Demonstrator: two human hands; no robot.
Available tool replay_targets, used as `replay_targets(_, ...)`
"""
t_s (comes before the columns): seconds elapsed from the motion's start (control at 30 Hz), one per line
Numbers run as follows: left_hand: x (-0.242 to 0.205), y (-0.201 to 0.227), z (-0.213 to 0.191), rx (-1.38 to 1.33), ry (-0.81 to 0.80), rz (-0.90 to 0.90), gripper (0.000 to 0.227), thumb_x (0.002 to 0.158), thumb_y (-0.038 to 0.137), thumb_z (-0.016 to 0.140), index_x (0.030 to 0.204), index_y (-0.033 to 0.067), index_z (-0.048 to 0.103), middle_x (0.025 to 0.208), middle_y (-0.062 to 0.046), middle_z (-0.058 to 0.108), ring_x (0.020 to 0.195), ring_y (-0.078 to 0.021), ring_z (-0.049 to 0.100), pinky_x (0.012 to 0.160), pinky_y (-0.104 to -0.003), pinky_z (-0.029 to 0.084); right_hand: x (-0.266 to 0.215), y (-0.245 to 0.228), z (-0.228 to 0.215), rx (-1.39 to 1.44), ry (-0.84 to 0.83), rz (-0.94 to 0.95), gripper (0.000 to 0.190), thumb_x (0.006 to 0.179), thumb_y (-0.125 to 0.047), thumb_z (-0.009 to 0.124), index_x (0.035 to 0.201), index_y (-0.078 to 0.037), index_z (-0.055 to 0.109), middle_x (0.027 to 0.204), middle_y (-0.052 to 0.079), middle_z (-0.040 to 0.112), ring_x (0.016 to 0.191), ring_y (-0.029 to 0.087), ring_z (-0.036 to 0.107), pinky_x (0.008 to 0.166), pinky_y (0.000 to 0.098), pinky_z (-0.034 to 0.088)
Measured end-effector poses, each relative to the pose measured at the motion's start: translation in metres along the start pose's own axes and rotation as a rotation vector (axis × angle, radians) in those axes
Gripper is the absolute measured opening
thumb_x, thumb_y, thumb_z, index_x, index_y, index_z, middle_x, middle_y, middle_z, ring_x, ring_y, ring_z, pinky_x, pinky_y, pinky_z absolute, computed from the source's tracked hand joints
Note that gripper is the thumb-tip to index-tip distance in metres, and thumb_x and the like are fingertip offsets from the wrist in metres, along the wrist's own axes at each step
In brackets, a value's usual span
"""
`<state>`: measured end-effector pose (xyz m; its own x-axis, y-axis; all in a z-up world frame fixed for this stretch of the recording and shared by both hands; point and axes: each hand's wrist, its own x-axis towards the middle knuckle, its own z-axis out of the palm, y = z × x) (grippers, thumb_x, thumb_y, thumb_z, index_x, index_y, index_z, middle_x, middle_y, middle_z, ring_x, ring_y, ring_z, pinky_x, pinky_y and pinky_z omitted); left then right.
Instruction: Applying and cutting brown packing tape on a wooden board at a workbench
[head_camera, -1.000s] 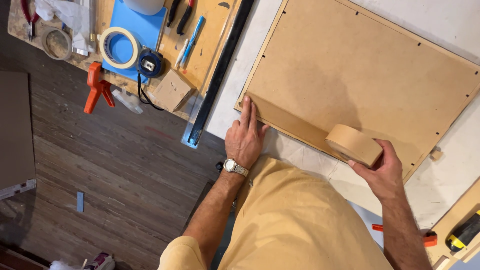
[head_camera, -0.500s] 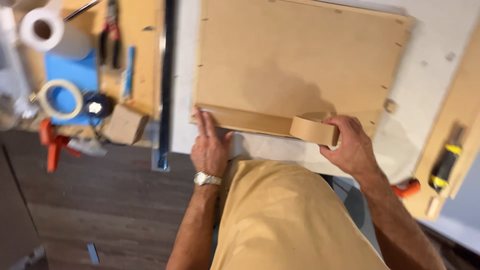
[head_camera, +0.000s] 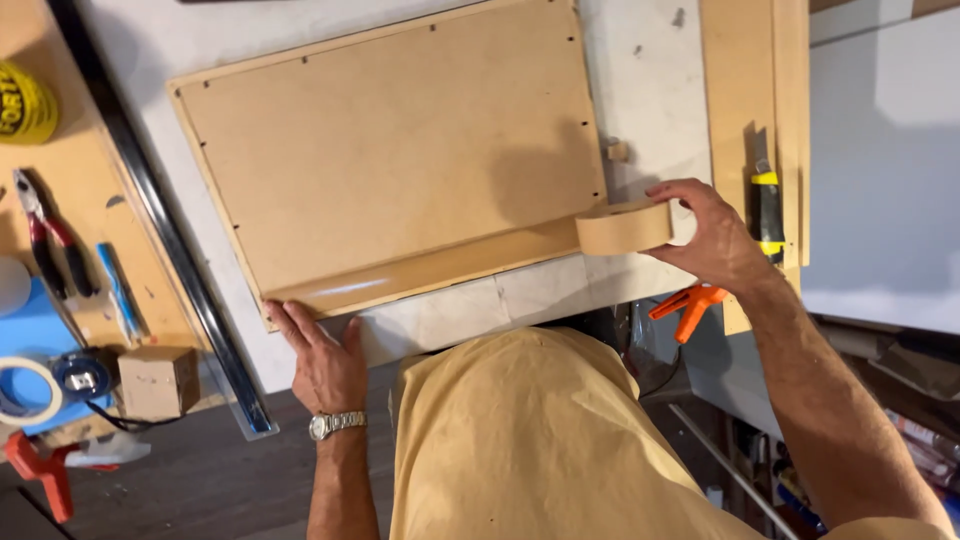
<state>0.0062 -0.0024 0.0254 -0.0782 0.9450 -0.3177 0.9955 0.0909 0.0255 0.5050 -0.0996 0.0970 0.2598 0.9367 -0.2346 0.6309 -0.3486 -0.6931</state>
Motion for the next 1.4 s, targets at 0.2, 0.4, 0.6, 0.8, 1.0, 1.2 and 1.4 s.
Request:
replay_targets(0.2, -0.003, 0.007, -0.01, 0.022, 0.016, 0.017, 0.095, 0.097, 0.059, 0.06, 0.166, 0.008, 0.02, 0.174, -0.012, 0.009, 0.092, -0.0454, 0.074, 0.068, -0.055, 0.062, 0.002, -0.003, -0.015, -0.234, -0.075, 0.009, 0.068, 0.062, -0.011, 0.086, 0.126, -0.014, 0.064, 0.126, 0.008, 0.066, 0.128, 0.031, 0.061, 0.11, 0.0451, 0.05)
replay_targets(0.4, -0.002, 0.006, -0.002, 0.026, 0.018, -0.009, 0.097, 0.096, 0.062, 0.059, 0.167, 0.0098, 0.018, 0.174, -0.01, 0.007, 0.094, -0.0471, 0.073, 0.068, -0.056, 0.062, 0.01, 0.039, -0.035, -0.398, 0.05, -0.335, 0.066, 0.056, -0.003, 0.085, 0.12, -0.007, 0.072, 0.107, 0.013, 0.074, 0.114, 0.036, 0.069, 0.112, 0.0455, 0.05)
replay_targets(0.6, -0.002, 0.015, -0.024, -0.083, -0.039, 0.004, 0.094, 0.097, 0.056, 0.056, 0.165, 0.002, 0.02, 0.175, -0.007, 0.004, 0.106, -0.0493, 0.068, 0.058, -0.061, 0.054, 0.01, 0.046, -0.046, -0.363, -0.085, -0.186, 0.066, 0.067, -0.004, 0.089, 0.127, -0.008, 0.061, 0.121, 0.01, 0.07, 0.12, 0.035, 0.062, 0.1, 0.0493, 0.058)
replay_targets(0.8, -0.001, 0.013, -0.026, -0.095, -0.017, 0.017, 0.093, 0.095, 0.051, 0.064, 0.164, 0.0027, 0.024, 0.174, -0.008, 0.008, 0.116, -0.0469, 0.065, 0.063, -0.062, 0.055, 0.009, -0.016, -0.07, -0.219, -0.245, 0.241, 0.083, 0.077, -0.007, 0.082, 0.149, -0.005, 0.041, 0.155, 0.021, 0.041, 0.139, 0.044, 0.043, 0.114, 0.0686, 0.035)
replay_targets(1.0, 0.002, 0.005, -0.025, -0.149, 0.032, 0.054, 0.089, 0.092, 0.044, 0.072, 0.161, 0.0039, 0.031, 0.172, -0.008, 0.016, 0.136, -0.0427, 0.054, 0.069, -0.064, 0.056, -0.047, -0.049, 0.005, -0.324, 0.237, -0.12, 0.041, 0.088, -0.01, 0.064, 0.13, -0.008, 0.065, 0.13, 0.01, 0.066, 0.127, 0.028, 0.059, 0.115, 0.0426, 0.044)
replay_targets(1.2, 0.006, 0.007, -0.045, -0.142, -0.016, 0.034, 0.081, 0.087, 0.031, 0.072, 0.157, 0.0046, 0.039, 0.168, -0.007, 0.024, 0.113, -0.0427, 0.066, 0.059, -0.061, 0.055, -0.033, -0.078, 0.121, -0.482, 0.056, -0.207, 0.074, 0.083, -0.056, 0.077, 0.144, -0.017, 0.058, 0.153, 0.019, 0.045, 0.144, 0.035, 0.045, 0.121, 0.0529, 0.035)
replay_targets(1.4, 0.022, 0.0, -0.075, 0.215, 0.064, 0.294, 0.051, 0.08, 0.011, 0.079, 0.129, 0.0043, 0.068, 0.149, -0.017, 0.043, 0.097, -0.0297, 0.062, 0.059, -0.038, 0.06, -0.037, -0.076, 0.141, -0.47, 0.101, -0.147, 0.075, 0.083, -0.061, 0.075, 0.143, -0.018, 0.059, 0.155, 0.018, 0.042, 0.143, 0.036, 0.045, 0.121, 0.0561, 0.034)
